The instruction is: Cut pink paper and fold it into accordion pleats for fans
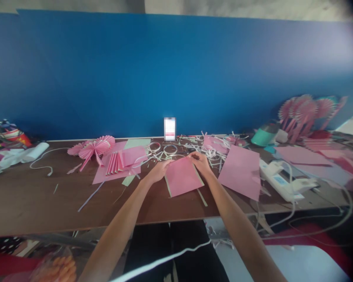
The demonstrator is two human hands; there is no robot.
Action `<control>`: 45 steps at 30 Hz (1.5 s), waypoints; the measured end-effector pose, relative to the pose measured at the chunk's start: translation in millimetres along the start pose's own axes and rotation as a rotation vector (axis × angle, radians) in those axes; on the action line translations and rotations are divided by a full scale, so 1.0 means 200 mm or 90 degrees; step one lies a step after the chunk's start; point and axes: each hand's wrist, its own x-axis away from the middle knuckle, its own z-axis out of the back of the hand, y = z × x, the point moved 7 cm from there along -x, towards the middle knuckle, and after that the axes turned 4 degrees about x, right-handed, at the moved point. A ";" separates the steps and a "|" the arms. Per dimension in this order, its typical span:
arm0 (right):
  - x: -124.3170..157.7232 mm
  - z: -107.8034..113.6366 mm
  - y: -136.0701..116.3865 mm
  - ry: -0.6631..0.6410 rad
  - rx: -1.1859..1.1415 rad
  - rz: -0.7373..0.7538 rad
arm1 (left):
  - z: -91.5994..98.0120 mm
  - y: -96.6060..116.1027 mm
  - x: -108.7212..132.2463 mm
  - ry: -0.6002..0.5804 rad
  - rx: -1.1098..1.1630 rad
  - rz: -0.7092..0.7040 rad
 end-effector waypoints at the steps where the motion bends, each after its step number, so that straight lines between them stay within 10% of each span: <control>1: 0.00 0.00 0.00 -0.007 -0.006 0.002 | -0.01 0.00 0.00 -0.009 0.009 -0.005; 11: -0.01 0.00 0.00 -0.062 -0.018 0.018 | -0.09 -0.02 0.02 -0.155 0.172 0.014; 27: 0.02 -0.07 -0.06 -0.111 0.087 0.092 | -0.09 0.05 0.02 0.008 -0.317 0.015; 45: 0.04 -0.09 -0.09 -0.088 -0.001 0.066 | -0.02 0.09 0.03 0.023 -0.417 -0.011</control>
